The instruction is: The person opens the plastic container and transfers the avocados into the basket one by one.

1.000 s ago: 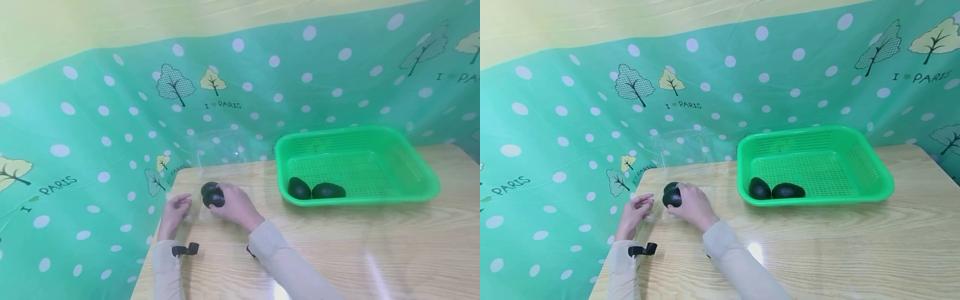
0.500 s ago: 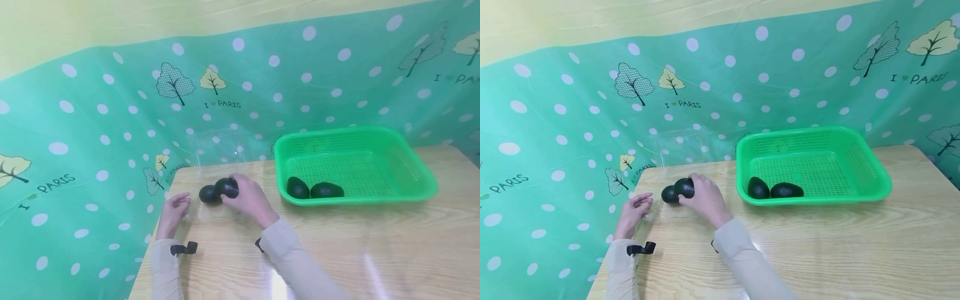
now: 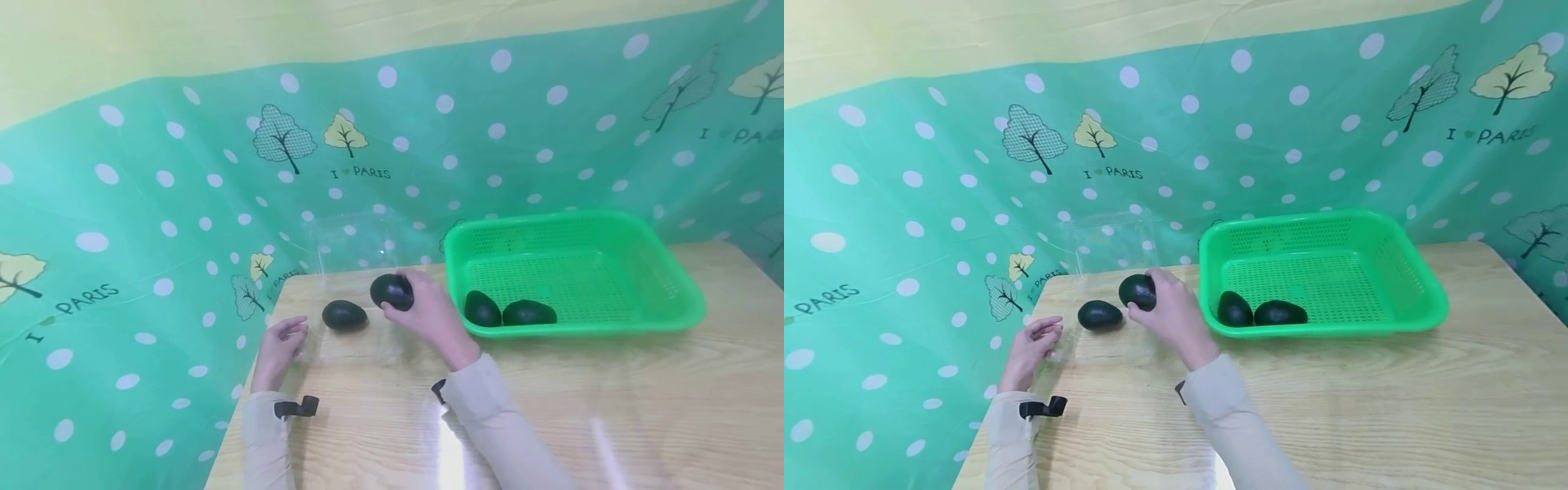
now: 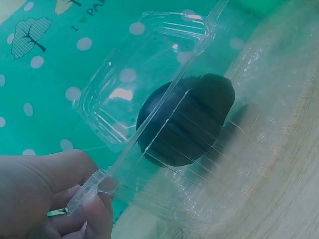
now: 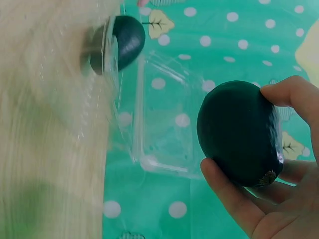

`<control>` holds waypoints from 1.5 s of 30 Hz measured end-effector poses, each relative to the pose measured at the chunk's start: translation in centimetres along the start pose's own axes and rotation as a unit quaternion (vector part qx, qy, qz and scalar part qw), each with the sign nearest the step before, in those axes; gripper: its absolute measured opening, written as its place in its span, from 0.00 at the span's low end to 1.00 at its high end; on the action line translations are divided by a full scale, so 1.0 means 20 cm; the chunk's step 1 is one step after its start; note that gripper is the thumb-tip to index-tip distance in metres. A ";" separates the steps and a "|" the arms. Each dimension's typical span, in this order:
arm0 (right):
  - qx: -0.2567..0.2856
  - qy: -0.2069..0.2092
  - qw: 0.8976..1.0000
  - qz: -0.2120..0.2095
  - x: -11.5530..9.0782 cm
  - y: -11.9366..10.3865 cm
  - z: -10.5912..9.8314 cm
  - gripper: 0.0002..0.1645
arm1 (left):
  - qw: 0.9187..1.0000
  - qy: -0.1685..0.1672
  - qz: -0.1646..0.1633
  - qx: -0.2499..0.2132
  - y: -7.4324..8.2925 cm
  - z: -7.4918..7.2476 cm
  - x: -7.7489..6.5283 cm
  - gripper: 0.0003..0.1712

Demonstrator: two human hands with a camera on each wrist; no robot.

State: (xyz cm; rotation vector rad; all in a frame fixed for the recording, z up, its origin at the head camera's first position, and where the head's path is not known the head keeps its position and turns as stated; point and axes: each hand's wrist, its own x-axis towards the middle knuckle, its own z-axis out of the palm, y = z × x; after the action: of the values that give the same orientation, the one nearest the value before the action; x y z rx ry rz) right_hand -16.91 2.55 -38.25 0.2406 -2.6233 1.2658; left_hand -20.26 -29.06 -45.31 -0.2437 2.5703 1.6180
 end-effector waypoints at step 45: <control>-0.007 0.035 0.997 0.069 -0.01 0.27 -0.31 0.37 | 1.000 -0.004 0.004 0.003 0.01 0.00 0.00 0.24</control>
State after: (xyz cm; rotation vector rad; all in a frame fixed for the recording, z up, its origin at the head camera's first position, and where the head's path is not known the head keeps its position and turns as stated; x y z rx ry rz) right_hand -17.25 10.69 -38.63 0.0106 -2.6268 1.2716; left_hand -20.29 -28.97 -45.24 -0.2279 2.5740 1.6097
